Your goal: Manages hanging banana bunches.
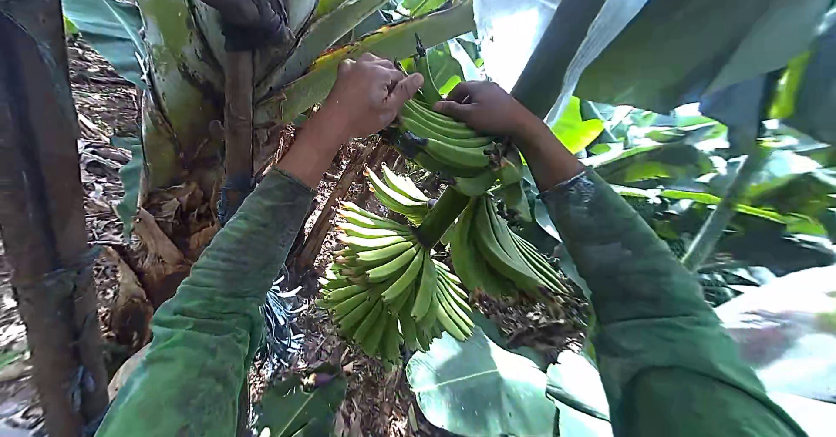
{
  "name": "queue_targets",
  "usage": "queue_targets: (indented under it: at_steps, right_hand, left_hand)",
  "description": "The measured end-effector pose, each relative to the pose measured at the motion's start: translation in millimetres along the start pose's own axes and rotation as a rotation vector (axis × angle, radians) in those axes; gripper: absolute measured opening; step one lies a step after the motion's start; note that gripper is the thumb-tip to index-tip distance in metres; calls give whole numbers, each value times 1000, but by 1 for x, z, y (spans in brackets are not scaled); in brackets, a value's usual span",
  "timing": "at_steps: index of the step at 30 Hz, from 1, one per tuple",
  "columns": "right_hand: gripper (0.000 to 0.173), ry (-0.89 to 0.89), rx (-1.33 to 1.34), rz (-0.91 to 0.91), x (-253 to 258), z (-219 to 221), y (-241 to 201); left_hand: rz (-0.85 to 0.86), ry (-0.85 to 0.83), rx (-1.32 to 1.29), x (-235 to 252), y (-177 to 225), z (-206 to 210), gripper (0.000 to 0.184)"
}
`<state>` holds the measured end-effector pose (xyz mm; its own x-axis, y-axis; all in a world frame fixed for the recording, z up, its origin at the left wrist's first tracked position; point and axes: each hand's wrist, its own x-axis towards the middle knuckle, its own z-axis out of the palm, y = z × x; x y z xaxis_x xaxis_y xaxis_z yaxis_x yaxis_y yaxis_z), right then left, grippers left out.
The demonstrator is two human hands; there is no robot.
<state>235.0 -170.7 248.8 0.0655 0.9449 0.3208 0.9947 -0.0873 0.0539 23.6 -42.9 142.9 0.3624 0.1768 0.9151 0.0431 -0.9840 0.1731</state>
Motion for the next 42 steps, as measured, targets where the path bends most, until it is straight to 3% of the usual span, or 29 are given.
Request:
queue_targets:
  at_steps: [2, 6, 9, 16, 18, 22, 25, 28, 32, 36, 39, 42]
  right_hand:
    - [45, -6, -7, -4, 2, 2, 4]
    - [51, 30, 40, 30, 4, 3, 8]
    - [61, 122, 289, 155, -4, -2, 10]
    - [51, 316, 949, 369, 5, -6, 8]
    - [51, 392, 1096, 336, 13, -11, 1]
    - [53, 0, 664, -47, 17, 0, -36]
    - [54, -225, 587, -315, 17, 3, -50]
    - [40, -127, 299, -408, 22, 0, -28]
    - [28, -128, 24, -430, 20, -3, 0]
    - [32, -60, -8, -421, 19, 3, 4]
    - [45, -80, 32, -399, 19, 4, 10]
    - [38, -87, -19, -439, 19, 9, 8]
  left_hand:
    - [-15, -73, 124, -16, 12, 4, 48]
    - [-65, -26, 145, -47, 31, 14, 44]
    - [-81, -5, 92, -51, 37, 16, 42]
    - [-73, 44, 31, -58, 44, 13, 36]
    - [-97, 50, 21, -60, 46, 13, 36]
    - [-167, 81, 7, -62, 45, 16, 35]
    - [-189, 140, -32, -64, 42, 24, 35]
    - [-227, 169, -61, -63, 41, 29, 34]
    - [-270, 160, -108, -62, 40, 32, 32]
    - [-318, 182, -190, -59, 37, 32, 25]
    - [-299, 133, -237, -58, 32, 26, 22]
    - [-300, 101, -360, -61, 22, 26, 20]
